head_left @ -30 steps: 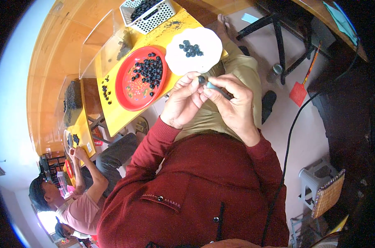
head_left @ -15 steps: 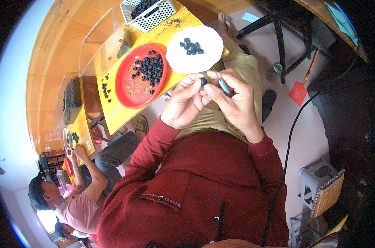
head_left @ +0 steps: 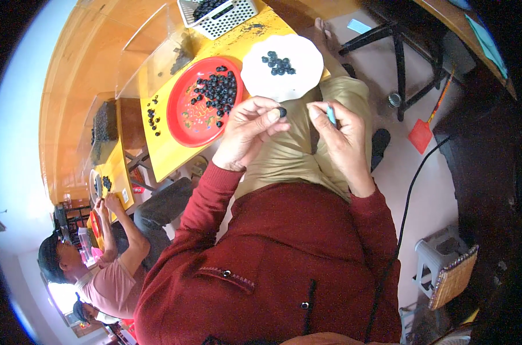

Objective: The person sorts small black objects from a red plate into a white plate, using a blue scraper and their hands to transfer the objects.

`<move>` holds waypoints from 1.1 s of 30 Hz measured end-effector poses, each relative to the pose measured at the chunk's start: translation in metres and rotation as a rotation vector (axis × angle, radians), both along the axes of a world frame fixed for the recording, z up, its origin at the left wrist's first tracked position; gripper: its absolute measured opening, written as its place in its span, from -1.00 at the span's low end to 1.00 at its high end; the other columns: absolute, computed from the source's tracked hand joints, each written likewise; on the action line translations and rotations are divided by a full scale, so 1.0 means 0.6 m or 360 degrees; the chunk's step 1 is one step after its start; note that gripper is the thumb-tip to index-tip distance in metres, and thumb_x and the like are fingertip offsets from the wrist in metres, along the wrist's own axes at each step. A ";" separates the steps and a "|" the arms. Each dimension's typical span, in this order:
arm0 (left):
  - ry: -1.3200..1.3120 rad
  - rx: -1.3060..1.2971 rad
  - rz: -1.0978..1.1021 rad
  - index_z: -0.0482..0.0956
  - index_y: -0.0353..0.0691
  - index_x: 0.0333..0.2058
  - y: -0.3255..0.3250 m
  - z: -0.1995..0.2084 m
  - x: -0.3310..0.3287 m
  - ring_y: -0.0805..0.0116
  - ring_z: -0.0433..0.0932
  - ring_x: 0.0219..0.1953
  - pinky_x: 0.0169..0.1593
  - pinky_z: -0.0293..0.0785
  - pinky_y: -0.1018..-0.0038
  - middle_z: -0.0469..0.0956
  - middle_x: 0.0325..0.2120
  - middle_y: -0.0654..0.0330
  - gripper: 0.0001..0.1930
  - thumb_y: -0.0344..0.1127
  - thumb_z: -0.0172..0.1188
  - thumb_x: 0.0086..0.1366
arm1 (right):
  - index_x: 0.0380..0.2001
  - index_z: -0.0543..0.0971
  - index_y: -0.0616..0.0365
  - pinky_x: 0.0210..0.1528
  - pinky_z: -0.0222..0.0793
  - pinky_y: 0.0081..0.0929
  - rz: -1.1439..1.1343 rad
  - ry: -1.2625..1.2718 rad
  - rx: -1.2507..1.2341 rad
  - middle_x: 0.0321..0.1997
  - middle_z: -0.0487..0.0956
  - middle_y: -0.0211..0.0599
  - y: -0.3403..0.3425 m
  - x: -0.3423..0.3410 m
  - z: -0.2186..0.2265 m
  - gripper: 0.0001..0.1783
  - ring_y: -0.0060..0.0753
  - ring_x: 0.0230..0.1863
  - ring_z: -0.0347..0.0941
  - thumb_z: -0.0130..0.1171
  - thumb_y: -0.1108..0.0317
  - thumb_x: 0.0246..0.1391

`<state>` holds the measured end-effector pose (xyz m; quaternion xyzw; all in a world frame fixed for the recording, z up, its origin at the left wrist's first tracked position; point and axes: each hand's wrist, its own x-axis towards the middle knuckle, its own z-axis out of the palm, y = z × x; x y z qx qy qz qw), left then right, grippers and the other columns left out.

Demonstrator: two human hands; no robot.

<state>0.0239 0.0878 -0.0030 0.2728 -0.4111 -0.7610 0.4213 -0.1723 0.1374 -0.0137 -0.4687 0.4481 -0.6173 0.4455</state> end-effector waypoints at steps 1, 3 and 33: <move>-0.0240 -0.0177 0.0149 0.55 -0.27 -0.21 -0.005 0.004 0.015 0.37 0.60 -0.25 -0.10 0.59 0.36 0.61 -0.31 0.18 -0.87 -0.48 0.21 0.26 | -0.31 0.61 0.30 -0.43 0.20 -0.73 -0.0020 0.0019 0.0006 -0.51 0.47 -0.59 0.002 -0.001 -0.001 -0.84 -0.81 -0.46 0.26 0.17 0.39 0.20; -0.0695 -0.0394 0.0470 0.60 -0.32 -0.27 -0.020 0.014 0.049 0.51 0.59 -0.35 -0.20 0.51 0.56 0.64 -0.38 0.21 -0.89 -0.52 0.27 0.20 | -0.31 0.61 0.30 -0.44 0.17 -0.74 -0.0016 0.0026 0.0046 -0.54 0.44 -0.61 0.005 -0.005 -0.007 -0.84 -0.82 -0.46 0.24 0.18 0.40 0.19; -0.2218 -0.1973 -0.0095 0.64 -0.17 -0.16 -0.268 0.009 0.010 -0.02 0.61 -0.27 -0.13 0.51 0.19 0.63 -0.35 -0.04 -0.66 -0.32 0.27 0.02 | -0.31 0.62 0.33 -0.47 0.12 -0.73 -0.0060 0.0040 0.0260 -0.54 0.41 -0.67 0.040 -0.009 -0.086 -0.83 -0.82 -0.50 0.19 0.20 0.39 0.18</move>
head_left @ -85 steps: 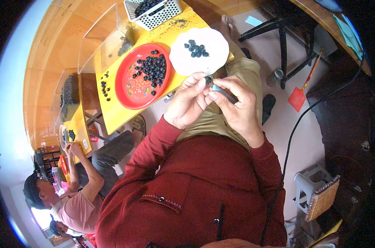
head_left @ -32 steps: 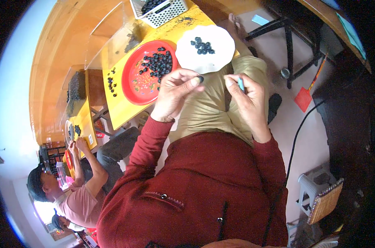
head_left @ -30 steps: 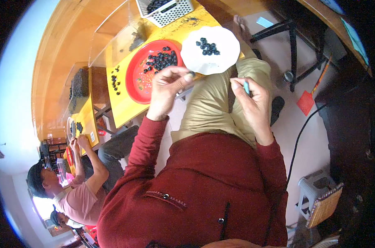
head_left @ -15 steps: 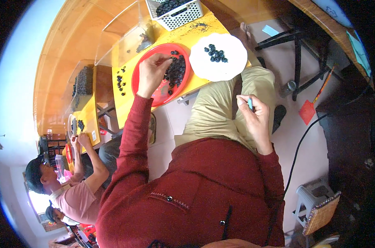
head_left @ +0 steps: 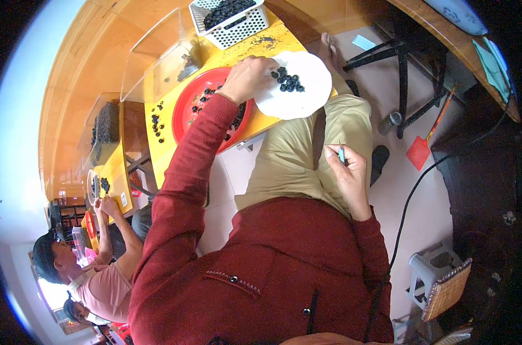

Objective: The person sorts small black objects from a red plate into a white plate, using a blue scraper and their hands to transfer the objects.

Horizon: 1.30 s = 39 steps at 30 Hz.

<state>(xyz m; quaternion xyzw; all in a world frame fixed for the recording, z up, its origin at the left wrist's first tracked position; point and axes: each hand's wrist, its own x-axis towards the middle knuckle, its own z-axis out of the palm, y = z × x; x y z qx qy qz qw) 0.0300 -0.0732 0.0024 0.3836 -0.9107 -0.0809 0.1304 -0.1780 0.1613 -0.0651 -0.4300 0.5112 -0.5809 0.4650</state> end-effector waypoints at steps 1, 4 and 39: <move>-0.0091 0.0020 0.0030 0.64 -0.15 -0.16 -0.001 0.002 -0.005 -0.02 0.61 -0.27 -0.13 0.50 0.16 0.63 -0.36 -0.03 -0.66 -0.30 0.26 0.01 | -0.31 0.62 0.33 -0.47 0.13 -0.73 -0.0005 0.0016 0.0007 -0.54 0.41 -0.66 0.000 -0.001 0.001 -0.82 -0.82 -0.50 0.19 0.20 0.39 0.18; -0.0220 0.0085 0.0072 0.65 -0.12 -0.19 -0.010 -0.002 -0.015 -0.02 0.61 -0.28 -0.15 0.51 0.18 0.63 -0.37 -0.02 -0.68 -0.26 0.25 0.02 | -0.31 0.62 0.33 -0.47 0.13 -0.73 -0.0003 0.0033 0.0036 -0.55 0.41 -0.66 0.002 -0.004 0.004 -0.82 -0.82 -0.49 0.19 0.19 0.39 0.18; 0.2743 0.1970 -0.0051 0.59 -0.30 -0.13 0.205 -0.011 0.049 0.30 0.63 -0.19 -0.03 0.63 0.31 0.62 -0.22 0.09 -0.79 -0.56 0.18 0.25 | -0.25 0.63 0.28 -0.34 0.24 -0.74 0.0009 0.0180 0.0171 -0.46 0.52 -0.61 -0.036 0.037 0.084 -0.82 -0.80 -0.41 0.30 0.19 0.38 0.16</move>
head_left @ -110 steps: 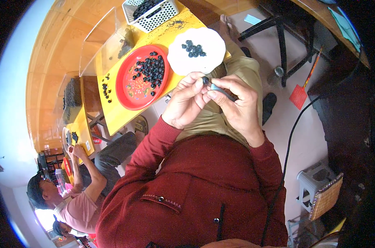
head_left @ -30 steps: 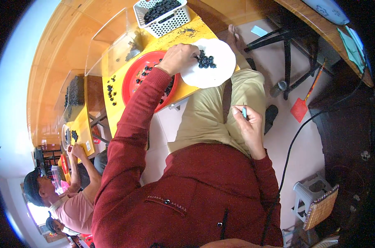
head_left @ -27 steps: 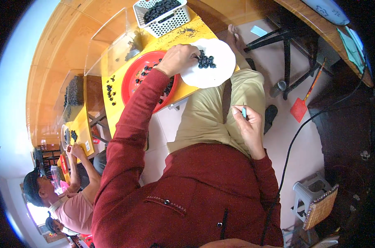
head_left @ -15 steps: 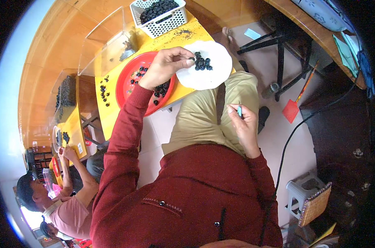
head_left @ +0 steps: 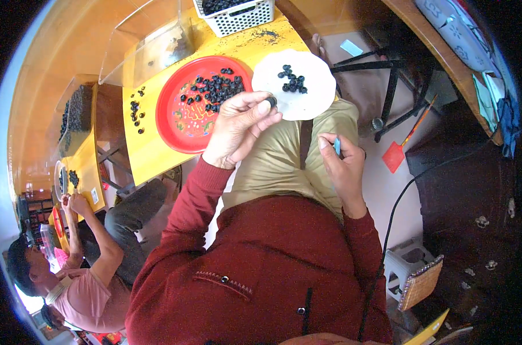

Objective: The person sorts small black objects from a red plate into a white plate, using a blue scraper and their hands to transfer the objects.

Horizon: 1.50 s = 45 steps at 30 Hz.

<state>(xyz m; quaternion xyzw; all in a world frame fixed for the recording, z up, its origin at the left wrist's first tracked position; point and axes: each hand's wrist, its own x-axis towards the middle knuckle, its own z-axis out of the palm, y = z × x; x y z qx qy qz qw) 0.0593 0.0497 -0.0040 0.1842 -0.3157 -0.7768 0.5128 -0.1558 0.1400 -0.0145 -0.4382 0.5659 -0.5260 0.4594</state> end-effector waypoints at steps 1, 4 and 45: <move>0.0092 0.0063 0.0006 0.59 -0.30 -0.13 0.005 -0.005 0.000 0.30 0.62 -0.16 -0.02 0.61 0.30 0.62 -0.20 0.10 -0.79 -0.55 0.18 0.25 | -0.23 0.62 0.27 -0.34 0.25 -0.73 0.0050 0.0082 -0.0039 -0.45 0.53 -0.58 -0.005 0.006 0.013 -0.82 -0.79 -0.41 0.31 0.19 0.38 0.16; 0.0127 0.0112 -0.0032 0.57 -0.29 -0.09 0.022 -0.012 0.001 0.29 0.57 -0.14 0.00 0.60 0.36 0.56 -0.17 0.07 -0.78 -0.51 0.15 0.28 | -0.20 0.62 0.26 -0.32 0.27 -0.70 0.0142 0.0184 -0.0136 -0.43 0.54 -0.55 -0.023 0.033 0.046 -0.80 -0.77 -0.40 0.33 0.20 0.38 0.14; 0.0285 0.0109 -0.0164 0.57 -0.33 -0.19 0.000 -0.035 0.034 0.28 0.61 -0.23 -0.11 0.62 0.34 0.59 -0.25 0.04 -0.87 -0.51 0.16 0.29 | -0.29 0.62 0.31 -0.31 0.37 -0.71 0.0550 -0.0200 -0.0040 -0.41 0.61 -0.42 -0.128 0.101 0.071 -0.80 -0.72 -0.38 0.47 0.19 0.36 0.14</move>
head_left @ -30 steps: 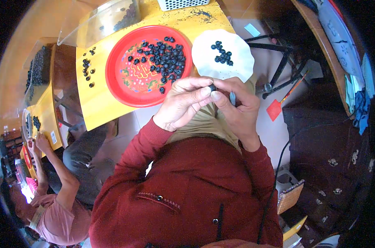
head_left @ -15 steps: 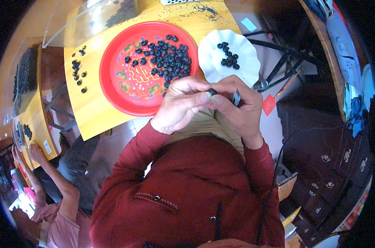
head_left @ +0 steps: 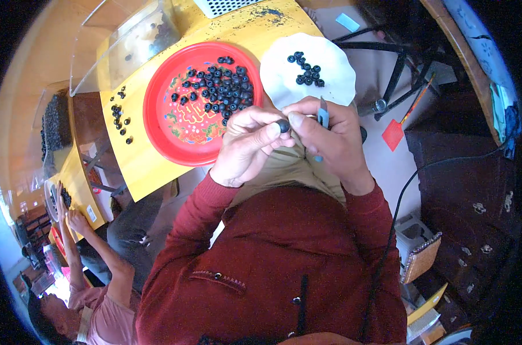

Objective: The person sorts small black objects from a red plate into a white plate, using a blue scraper and their hands to transfer the objects.

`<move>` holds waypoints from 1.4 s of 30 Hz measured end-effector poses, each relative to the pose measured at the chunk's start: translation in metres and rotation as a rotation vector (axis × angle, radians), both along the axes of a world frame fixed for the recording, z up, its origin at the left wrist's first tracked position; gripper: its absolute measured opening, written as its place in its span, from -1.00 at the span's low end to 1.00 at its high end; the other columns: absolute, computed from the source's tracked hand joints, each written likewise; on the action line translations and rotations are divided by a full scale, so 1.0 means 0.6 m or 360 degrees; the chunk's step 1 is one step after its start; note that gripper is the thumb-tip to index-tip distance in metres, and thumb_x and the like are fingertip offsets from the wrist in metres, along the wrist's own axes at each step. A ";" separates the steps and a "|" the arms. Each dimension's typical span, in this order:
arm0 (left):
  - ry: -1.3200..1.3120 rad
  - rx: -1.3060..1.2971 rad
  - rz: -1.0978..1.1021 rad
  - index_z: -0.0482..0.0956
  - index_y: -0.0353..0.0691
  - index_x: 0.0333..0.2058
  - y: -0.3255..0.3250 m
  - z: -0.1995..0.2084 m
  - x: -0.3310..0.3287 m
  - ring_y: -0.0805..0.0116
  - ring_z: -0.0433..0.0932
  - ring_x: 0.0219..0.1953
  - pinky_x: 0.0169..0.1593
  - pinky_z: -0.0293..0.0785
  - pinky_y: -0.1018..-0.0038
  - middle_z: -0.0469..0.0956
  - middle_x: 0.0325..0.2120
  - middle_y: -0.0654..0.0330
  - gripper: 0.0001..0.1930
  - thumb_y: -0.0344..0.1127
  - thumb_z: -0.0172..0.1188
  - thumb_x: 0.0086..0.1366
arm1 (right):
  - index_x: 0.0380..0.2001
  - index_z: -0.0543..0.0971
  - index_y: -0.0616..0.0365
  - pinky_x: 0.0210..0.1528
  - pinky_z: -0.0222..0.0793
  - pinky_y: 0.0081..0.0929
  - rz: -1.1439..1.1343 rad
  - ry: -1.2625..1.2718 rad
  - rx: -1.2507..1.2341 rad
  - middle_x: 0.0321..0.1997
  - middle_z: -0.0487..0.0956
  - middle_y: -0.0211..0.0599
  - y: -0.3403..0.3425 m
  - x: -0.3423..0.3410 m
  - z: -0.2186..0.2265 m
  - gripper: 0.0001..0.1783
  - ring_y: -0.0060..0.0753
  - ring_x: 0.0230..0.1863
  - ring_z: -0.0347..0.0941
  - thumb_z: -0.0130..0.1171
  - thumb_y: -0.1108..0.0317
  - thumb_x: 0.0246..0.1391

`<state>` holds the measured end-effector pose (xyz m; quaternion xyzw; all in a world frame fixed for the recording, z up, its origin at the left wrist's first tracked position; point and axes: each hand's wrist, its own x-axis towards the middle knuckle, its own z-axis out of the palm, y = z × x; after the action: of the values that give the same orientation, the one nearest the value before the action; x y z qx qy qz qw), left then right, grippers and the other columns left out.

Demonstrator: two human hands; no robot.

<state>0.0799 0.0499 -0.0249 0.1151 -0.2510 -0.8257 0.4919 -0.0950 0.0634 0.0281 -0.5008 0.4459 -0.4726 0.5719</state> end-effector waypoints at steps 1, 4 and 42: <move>0.0019 -0.0051 -0.0001 0.57 -0.34 -0.19 0.001 0.000 -0.005 0.30 0.60 -0.24 -0.11 0.62 0.34 0.59 -0.26 0.05 -0.87 -0.48 0.15 0.30 | -0.24 0.61 0.30 -0.28 0.38 -0.68 -0.0012 -0.0008 0.0052 -0.38 0.61 -0.40 0.002 -0.004 0.002 -0.77 -0.69 -0.35 0.48 0.19 0.34 0.14; -0.0084 0.0033 0.0019 0.56 -0.33 -0.18 0.008 0.008 -0.019 0.33 0.59 -0.25 -0.12 0.61 0.37 0.58 -0.28 0.06 -0.87 -0.46 0.14 0.32 | -0.16 0.57 0.29 -0.23 0.39 -0.61 -0.0087 0.0148 -0.0098 -0.32 0.61 -0.34 0.011 -0.015 -0.011 -0.72 -0.63 -0.29 0.48 0.19 0.31 0.14; -0.0242 -0.0088 0.0074 0.55 -0.31 -0.19 0.036 0.006 -0.094 0.43 0.55 -0.29 -0.19 0.51 0.52 0.59 -0.29 0.11 -0.88 -0.46 0.13 0.32 | -0.23 0.61 0.31 -0.34 0.42 -0.44 -0.0396 0.0349 -0.0816 -0.40 0.57 -0.13 0.075 -0.082 -0.031 -0.73 -0.25 -0.39 0.54 0.33 0.48 -0.06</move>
<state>0.0233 0.0712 -0.0211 0.1697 -0.3077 -0.7957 0.4933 -0.1440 0.1084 0.0095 -0.6185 0.4290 -0.5792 0.3130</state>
